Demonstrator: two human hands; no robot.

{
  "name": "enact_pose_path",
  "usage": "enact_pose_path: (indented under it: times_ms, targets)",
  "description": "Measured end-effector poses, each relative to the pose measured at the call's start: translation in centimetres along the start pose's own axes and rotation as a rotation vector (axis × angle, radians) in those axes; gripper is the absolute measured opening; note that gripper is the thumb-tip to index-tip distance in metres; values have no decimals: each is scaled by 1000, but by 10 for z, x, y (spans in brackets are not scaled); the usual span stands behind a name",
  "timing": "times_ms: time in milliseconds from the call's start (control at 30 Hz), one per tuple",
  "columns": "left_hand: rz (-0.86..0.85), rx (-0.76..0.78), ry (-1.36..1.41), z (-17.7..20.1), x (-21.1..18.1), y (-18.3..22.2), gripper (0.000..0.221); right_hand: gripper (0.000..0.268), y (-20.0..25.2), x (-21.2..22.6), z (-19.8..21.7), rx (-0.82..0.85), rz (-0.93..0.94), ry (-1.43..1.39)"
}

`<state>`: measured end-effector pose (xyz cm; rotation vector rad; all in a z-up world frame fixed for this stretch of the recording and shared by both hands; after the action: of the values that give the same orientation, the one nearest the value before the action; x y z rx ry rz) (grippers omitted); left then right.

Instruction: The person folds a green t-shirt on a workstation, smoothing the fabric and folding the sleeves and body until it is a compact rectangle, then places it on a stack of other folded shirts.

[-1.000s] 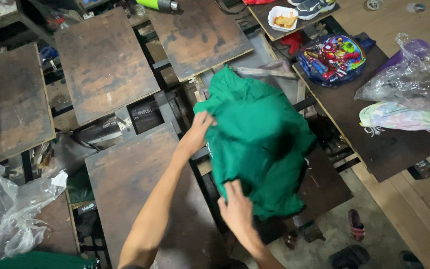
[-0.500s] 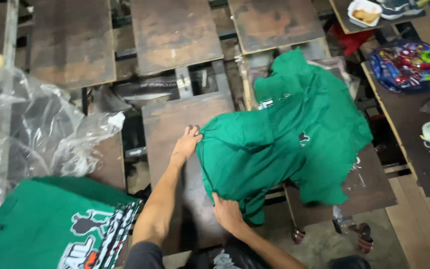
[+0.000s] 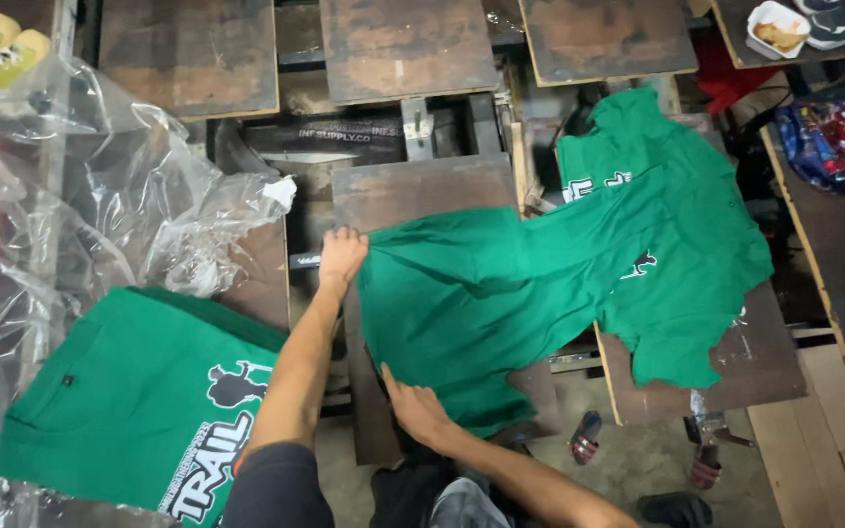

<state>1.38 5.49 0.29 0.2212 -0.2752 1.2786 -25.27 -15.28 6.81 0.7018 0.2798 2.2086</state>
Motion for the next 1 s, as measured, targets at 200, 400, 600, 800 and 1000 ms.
enact_pose_path:
  times_ms: [200, 400, 600, 800, 1000]
  targets:
    - [312, 465, 50, -31, 11, 17, 25, 89, -30, 33, -8, 72, 41, -116]
    - [694, 275, 244, -17, -18, 24, 25, 40, -5, 37, 9, -104, 16, 70]
    - [760, 229, 665, 90, -67, 109, 41, 53, 12, -25, -59, 89, 48, 267]
    - [975, 832, 1028, 64, -133, 259, 69, 27, 19, -22, -40, -85, 172, 59]
    - [1246, 188, 1777, -15, -187, 307, 21, 17, 22, -2, -11, -19, 334, -558]
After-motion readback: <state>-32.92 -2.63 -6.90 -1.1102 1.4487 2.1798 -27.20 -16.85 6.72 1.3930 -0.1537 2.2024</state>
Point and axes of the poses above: each hand's wrist, its own y-axis away from the middle knuckle, its own z-axis out of the back of the hand, x = y × z, the point moved 2 cm from there along -y, towards the middle knuckle, and after that the axes turned 8 degrees about x, right-handed, at the moved point
